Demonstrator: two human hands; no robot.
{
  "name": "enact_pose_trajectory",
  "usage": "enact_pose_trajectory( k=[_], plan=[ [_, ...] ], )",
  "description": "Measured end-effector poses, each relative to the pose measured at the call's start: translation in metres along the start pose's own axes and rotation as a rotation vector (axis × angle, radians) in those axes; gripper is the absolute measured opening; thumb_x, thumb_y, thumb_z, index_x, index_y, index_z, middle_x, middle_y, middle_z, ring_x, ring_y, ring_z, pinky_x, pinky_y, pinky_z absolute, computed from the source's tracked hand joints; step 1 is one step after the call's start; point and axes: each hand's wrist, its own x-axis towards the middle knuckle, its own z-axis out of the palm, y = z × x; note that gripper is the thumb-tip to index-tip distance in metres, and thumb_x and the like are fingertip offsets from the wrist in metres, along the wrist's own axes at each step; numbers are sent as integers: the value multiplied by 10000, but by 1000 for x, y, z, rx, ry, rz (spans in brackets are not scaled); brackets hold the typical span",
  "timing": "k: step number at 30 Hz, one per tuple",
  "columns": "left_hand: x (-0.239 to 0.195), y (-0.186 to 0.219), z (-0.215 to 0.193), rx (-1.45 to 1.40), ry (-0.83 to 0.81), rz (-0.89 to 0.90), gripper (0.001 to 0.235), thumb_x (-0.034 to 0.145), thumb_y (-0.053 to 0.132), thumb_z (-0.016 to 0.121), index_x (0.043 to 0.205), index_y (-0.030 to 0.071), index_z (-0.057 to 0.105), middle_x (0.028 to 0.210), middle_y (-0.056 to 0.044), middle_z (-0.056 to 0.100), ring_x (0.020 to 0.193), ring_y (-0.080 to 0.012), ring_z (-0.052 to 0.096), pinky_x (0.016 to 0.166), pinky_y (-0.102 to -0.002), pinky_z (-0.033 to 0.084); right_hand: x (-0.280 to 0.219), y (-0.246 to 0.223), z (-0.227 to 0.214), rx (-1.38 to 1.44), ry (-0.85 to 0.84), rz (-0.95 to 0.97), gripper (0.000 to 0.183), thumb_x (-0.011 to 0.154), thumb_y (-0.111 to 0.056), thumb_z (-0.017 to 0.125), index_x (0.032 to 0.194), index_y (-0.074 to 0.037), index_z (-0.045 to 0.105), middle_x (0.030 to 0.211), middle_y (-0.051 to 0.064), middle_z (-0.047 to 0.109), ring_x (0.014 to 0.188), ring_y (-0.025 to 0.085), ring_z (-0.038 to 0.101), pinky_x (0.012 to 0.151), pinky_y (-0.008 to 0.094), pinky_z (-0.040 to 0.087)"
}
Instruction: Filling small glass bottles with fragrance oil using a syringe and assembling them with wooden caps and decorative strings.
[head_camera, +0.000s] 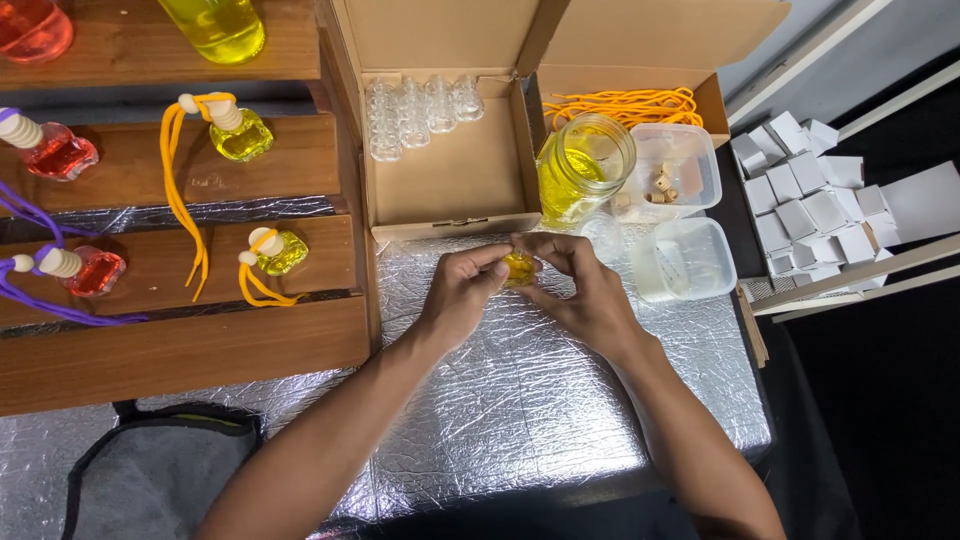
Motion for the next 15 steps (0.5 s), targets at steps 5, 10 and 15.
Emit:
enact_pose_trajectory(
  k=[5, 10, 15],
  plan=[
    [-6, 29, 14, 67, -7, 16, 285, 985, 41, 570, 1231, -58, 676, 1057, -224, 741, 1003, -176, 630, 881, -352, 547, 0, -5, -7, -42, -48, 30, 491, 801, -31, 849, 1155, -33, 510, 1207, 229, 749, 1163, 430, 668, 1032, 609, 495],
    [-7, 26, 14, 106, 10, 16, 291, 991, 41, 558, 1240, -64, 666, 1063, -220, 744, 1009, -164, 631, 899, -349, 537, -1, 3, -4, -2, -49, 39, 508, 790, -34, 864, 1165, -52, 522, 1241, 213, 740, 1186, 400, 668, 1045, 600, 486],
    [-4, 23, 17, 14, 20, 7, 345, 1032, 133, 547, 1292, -82, 616, 1111, -269, 717, 984, -243, 687, 902, -367, 522, 9, 3, -3, 47, 9, -169, 646, 795, 21, 843, 1332, 30, 483, 1401, 263, 601, 1288, 464, 573, 1055, 570, 515]
  ],
)
